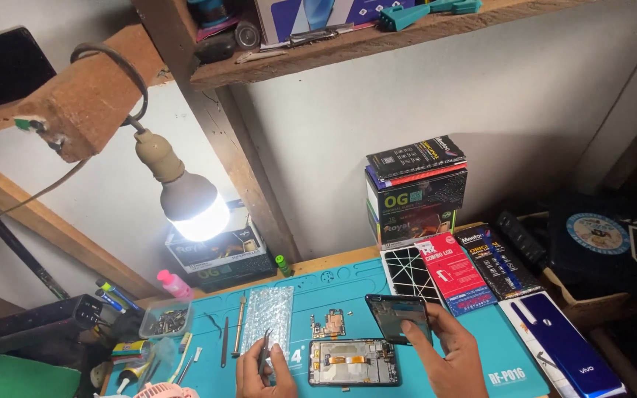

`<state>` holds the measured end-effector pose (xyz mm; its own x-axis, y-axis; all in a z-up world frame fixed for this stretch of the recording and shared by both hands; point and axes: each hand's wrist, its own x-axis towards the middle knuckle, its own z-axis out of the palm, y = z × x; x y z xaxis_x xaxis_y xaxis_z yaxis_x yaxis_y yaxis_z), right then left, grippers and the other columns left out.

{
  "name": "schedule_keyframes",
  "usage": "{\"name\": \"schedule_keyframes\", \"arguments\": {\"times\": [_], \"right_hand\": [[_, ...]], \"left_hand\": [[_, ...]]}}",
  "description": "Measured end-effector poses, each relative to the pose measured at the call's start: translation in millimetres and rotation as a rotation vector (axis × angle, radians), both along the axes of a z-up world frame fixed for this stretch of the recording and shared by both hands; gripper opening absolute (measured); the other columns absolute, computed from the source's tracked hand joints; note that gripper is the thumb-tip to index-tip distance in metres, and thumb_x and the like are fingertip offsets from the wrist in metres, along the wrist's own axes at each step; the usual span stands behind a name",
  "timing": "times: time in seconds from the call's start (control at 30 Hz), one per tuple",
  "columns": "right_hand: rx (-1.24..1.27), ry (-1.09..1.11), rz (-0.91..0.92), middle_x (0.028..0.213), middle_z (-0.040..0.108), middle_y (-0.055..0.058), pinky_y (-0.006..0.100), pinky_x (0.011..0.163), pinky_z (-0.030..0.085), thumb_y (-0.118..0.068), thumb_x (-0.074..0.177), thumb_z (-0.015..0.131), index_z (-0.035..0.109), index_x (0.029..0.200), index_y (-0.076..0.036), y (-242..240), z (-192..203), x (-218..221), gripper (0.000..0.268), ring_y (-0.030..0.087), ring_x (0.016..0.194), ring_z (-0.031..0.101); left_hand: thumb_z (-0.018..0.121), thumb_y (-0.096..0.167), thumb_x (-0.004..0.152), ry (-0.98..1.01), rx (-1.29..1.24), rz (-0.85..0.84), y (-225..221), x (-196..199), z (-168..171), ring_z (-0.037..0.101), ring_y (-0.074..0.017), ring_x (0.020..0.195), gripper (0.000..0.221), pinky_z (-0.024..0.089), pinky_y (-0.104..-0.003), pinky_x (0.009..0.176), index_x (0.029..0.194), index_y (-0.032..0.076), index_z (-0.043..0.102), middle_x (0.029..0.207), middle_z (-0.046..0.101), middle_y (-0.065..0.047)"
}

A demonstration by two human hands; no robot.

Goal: The person is disassembling or reassembling a mobile phone, focusing on the internal components like the frame and motherboard.

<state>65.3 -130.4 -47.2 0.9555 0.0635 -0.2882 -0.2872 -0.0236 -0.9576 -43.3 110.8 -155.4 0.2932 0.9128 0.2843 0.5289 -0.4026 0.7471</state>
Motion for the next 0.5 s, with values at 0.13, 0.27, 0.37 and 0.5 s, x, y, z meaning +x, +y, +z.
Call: {"name": "schedule_keyframes", "arguments": {"times": [0.13, 0.27, 0.37, 0.5], "right_hand": [[-0.046, -0.107, -0.047, 0.11, 0.087, 0.01, 0.039, 0.106, 0.056, -0.01, 0.09, 0.082, 0.086, 0.121, -0.01, 0, -4, 1, 0.031, 0.023, 0.113, 0.069], [-0.015, -0.407, 0.047, 0.112, 0.091, 0.006, 0.04, 0.101, 0.067, -0.006, 0.091, 0.076, 0.088, 0.116, -0.014, 1, 10, -6, 0.029, 0.023, 0.117, 0.08], [0.023, -0.477, 0.045, 0.111, 0.09, 0.01, 0.043, 0.105, 0.067, -0.003, 0.092, 0.074, 0.087, 0.111, -0.011, 2, 10, -7, 0.025, 0.026, 0.117, 0.083], [0.039, -0.503, 0.046, 0.111, 0.09, 0.011, 0.042, 0.104, 0.067, 0.0, 0.092, 0.072, 0.086, 0.111, -0.01, 2, 9, -8, 0.025, 0.026, 0.116, 0.083]], "left_hand": [[0.073, 0.034, 0.098, -0.023, 0.067, -0.021, 2, 0, -4, 0.062, -0.0203, 0.074, 0.03, 0.057, -0.035, 0.065, 0.12, 0.014, 0.081, 0.106, 0.073, -0.002], [0.074, 0.03, 0.097, -0.052, 0.068, -0.018, -5, -1, 13, 0.061, -0.0189, 0.071, 0.025, 0.056, -0.033, 0.062, 0.115, 0.014, 0.082, 0.1, 0.073, -0.001], [0.075, 0.028, 0.096, -0.086, 0.083, -0.013, -5, 0, 16, 0.061, -0.0183, 0.069, 0.022, 0.054, -0.031, 0.06, 0.111, 0.014, 0.083, 0.099, 0.074, -0.001], [0.077, 0.026, 0.095, -0.079, 0.118, -0.033, -4, -3, 16, 0.062, -0.018, 0.07, 0.021, 0.055, -0.03, 0.059, 0.111, 0.014, 0.083, 0.099, 0.075, -0.001]]}}
